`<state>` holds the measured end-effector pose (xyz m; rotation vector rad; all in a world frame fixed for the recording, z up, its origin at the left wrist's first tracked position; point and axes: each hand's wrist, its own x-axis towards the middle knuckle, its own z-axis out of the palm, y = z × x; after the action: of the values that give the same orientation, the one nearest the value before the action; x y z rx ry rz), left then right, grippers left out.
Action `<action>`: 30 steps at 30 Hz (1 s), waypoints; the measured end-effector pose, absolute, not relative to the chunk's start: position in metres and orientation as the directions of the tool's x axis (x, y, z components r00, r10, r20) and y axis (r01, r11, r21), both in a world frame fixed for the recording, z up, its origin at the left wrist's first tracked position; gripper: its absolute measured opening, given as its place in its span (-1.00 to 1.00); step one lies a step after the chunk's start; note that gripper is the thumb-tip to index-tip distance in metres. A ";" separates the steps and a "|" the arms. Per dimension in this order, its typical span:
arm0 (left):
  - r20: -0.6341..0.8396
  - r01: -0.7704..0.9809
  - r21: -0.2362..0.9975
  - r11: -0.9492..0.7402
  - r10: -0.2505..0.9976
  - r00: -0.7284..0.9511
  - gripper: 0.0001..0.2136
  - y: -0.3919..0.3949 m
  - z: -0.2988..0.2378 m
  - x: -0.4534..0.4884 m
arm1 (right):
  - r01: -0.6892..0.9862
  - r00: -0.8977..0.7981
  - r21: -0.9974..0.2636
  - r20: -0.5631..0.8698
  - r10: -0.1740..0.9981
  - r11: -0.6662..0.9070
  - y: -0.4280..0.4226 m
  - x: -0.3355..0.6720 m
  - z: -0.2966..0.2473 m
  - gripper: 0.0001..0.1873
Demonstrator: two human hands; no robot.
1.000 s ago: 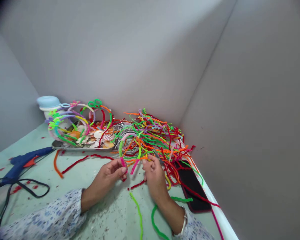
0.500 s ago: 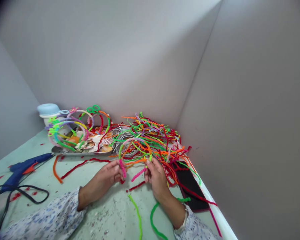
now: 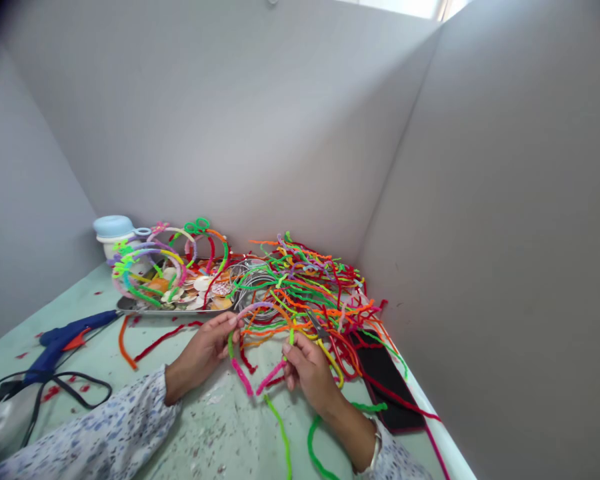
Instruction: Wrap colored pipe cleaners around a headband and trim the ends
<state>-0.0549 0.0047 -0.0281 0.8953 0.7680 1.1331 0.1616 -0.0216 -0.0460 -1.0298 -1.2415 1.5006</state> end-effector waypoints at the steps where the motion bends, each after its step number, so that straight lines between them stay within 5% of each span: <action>1: -0.063 -0.416 0.893 0.169 0.964 0.257 -0.81 0.004 -0.029 -0.055 | -0.150 -0.233 -0.985 -0.043 0.972 -0.080 -0.021 0.162 -0.047 -0.65; 7: -0.056 -0.412 0.895 0.171 0.959 0.277 -0.73 0.003 -0.030 -0.054 | -0.173 -0.123 -0.985 0.017 0.992 -0.004 -0.018 0.163 -0.051 -0.62; 17: -0.083 -0.373 0.913 0.167 0.969 0.231 -0.75 0.003 -0.027 -0.055 | -0.049 -0.356 -0.996 -0.058 0.933 -0.081 -0.027 0.160 -0.050 -0.65; 30: -0.119 -0.334 0.921 0.200 0.962 0.246 -0.74 0.000 -0.026 -0.055 | 0.029 -0.310 -0.998 -0.058 0.949 -0.051 -0.026 0.158 -0.041 -0.60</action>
<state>-0.0546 0.0002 -0.0261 0.9246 0.8591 1.0820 0.1576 -0.0259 -0.0406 -1.0999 -1.4285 1.4724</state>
